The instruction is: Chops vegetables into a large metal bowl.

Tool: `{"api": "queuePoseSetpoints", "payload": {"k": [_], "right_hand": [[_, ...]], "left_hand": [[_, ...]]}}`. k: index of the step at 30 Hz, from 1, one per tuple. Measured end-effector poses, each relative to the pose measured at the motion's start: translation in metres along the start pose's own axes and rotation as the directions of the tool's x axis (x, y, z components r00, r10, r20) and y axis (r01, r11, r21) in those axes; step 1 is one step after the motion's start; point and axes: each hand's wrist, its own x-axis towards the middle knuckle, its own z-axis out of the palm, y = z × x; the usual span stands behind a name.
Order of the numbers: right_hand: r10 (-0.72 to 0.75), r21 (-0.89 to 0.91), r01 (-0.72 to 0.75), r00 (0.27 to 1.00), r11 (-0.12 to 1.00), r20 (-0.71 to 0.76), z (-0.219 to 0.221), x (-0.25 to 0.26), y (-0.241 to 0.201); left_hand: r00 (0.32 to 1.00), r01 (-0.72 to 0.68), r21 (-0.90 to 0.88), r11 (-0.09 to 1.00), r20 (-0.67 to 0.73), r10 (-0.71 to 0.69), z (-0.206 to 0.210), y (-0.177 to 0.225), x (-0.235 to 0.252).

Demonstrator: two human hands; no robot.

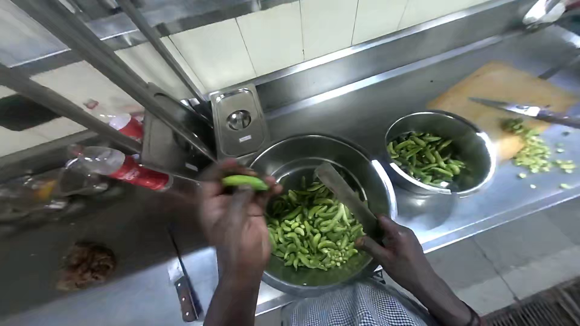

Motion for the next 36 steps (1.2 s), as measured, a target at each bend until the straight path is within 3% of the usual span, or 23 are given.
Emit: {"api": "queuePoseSetpoints", "payload": {"k": [1, 2, 3, 5, 7, 8, 10, 11, 13, 17, 18, 22, 28, 32, 36], "right_hand": [[-0.005, 0.000, 0.005, 1.000, 1.000, -0.002, 0.001, 0.000, 0.000], [-0.016, 0.006, 0.016, 1.000, 1.000, -0.012, 0.001, 0.000, 0.000], [-0.025, 0.014, 0.025, 0.999, 1.000, -0.022, 0.000, 0.001, 0.000], [-0.033, 0.034, 0.034, 0.999, 0.999, -0.037, -0.001, 0.001, 0.001], [-0.034, 0.053, 0.036, 0.999, 0.998, -0.038, -0.002, 0.001, 0.002], [-0.035, 0.052, 0.036, 0.999, 0.998, -0.036, -0.002, 0.001, 0.002], [-0.026, 0.051, 0.027, 0.999, 0.998, -0.020, 0.000, 0.000, 0.003], [-0.029, 0.050, 0.029, 1.000, 0.998, -0.012, 0.000, 0.000, 0.002], [-0.039, 0.051, 0.039, 0.999, 0.998, -0.008, 0.001, -0.002, 0.003], [-0.028, 0.071, 0.028, 1.000, 0.997, 0.001, -0.002, -0.004, 0.005], [-0.025, 0.073, 0.025, 1.000, 0.997, 0.002, -0.002, -0.004, 0.005], [-0.016, 0.100, 0.016, 1.000, 0.995, -0.002, -0.001, -0.002, 0.009], [-0.039, 0.183, 0.017, 0.992, 0.983, 0.118, -0.001, 0.005, -0.006], [-0.077, 0.201, 0.043, 0.983, 0.979, 0.164, 0.000, 0.009, -0.020], [-0.119, 0.168, 0.090, 0.977, 0.982, 0.175, 0.002, 0.009, -0.025]], "left_hand": [[0.969, 0.244, -0.049, 0.968, -0.035, -0.246, -0.005, -0.017, -0.001], [0.893, 0.439, -0.070, 0.896, -0.076, -0.444, -0.009, -0.035, 0.003], [0.816, 0.571, -0.019, 0.820, -0.094, -0.570, -0.015, -0.053, 0.007], [0.764, 0.628, 0.340, 0.700, -0.100, -0.637, -0.026, -0.083, 0.011], [0.763, 0.411, 0.789, 0.457, -0.023, -0.646, -0.032, -0.098, 0.016], [0.738, 0.257, 0.919, 0.299, 0.013, -0.674, -0.034, -0.105, 0.020], [0.643, -0.008, 1.000, -0.020, -0.010, -0.766, -0.040, -0.135, 0.029], [0.601, -0.092, 0.990, -0.108, -0.031, -0.799, -0.043, -0.149, 0.032], [0.558, -0.166, 0.972, -0.163, -0.044, -0.829, -0.045, -0.163, 0.031], [0.554, -0.144, 0.982, -0.121, -0.021, -0.832, -0.047, -0.163, 0.028], [0.582, -0.101, 0.992, -0.077, -0.004, -0.813, -0.046, -0.155, 0.025], [0.751, 0.024, 0.944, 0.328, 0.200, -0.630, -0.046, -0.120, 0.007], [0.813, 0.126, 0.716, 0.687, 0.322, -0.484, -0.018, -0.087, -0.046], [0.827, 0.157, 0.595, 0.789, 0.358, -0.434, -0.004, -0.090, -0.068], [0.825, 0.141, 0.606, 0.783, 0.365, -0.431, 0.000, -0.087, -0.073]]}}
